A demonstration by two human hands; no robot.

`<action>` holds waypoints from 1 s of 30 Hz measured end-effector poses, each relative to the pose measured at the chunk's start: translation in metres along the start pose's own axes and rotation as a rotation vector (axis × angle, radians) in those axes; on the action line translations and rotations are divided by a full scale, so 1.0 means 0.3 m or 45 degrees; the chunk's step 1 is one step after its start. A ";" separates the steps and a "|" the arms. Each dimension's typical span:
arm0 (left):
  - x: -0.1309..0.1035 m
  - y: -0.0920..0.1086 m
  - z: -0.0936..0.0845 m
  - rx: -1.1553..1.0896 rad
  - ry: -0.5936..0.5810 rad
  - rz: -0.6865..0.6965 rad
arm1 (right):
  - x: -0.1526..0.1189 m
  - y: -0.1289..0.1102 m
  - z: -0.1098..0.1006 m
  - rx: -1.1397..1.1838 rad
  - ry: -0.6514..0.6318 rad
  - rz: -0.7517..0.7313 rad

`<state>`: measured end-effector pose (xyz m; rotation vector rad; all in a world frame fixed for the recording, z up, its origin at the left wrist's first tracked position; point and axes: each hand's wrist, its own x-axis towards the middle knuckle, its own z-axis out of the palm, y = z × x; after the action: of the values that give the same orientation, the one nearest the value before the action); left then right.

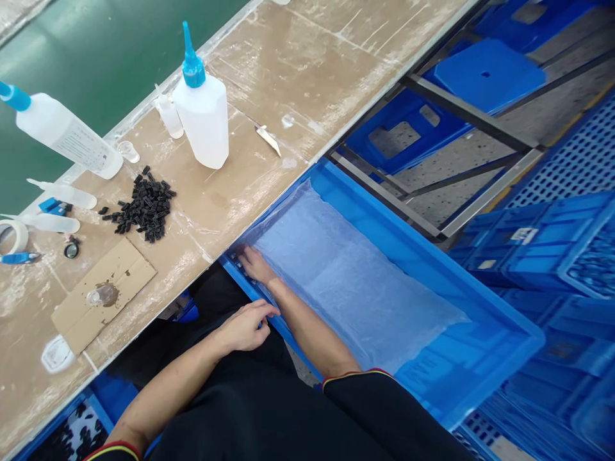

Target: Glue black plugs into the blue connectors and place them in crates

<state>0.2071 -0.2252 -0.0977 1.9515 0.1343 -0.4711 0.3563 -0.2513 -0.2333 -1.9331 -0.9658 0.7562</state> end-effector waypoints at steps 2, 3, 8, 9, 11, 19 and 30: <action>-0.001 0.001 0.000 0.005 -0.001 0.002 | -0.004 0.003 -0.021 0.023 0.012 0.000; -0.001 0.001 0.000 0.007 -0.002 0.002 | -0.006 0.006 -0.031 0.030 0.017 0.003; -0.002 -0.001 0.001 0.011 -0.004 0.006 | -0.016 0.021 -0.050 0.032 -0.052 0.006; -0.002 -0.001 0.002 0.013 -0.004 0.006 | -0.017 0.022 -0.047 0.030 -0.070 0.007; -0.001 -0.001 0.002 0.018 -0.002 0.006 | -0.018 0.023 -0.040 0.024 -0.091 0.010; -0.001 0.002 -0.001 0.016 -0.004 -0.001 | -0.020 0.025 -0.039 -0.024 -0.153 0.001; -0.001 0.005 -0.003 0.017 -0.013 -0.008 | -0.006 0.019 -0.040 -0.045 -0.163 0.024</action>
<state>0.2075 -0.2251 -0.0961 1.9622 0.1315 -0.4872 0.3668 -0.2597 -0.2322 -1.9457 -1.0457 0.8876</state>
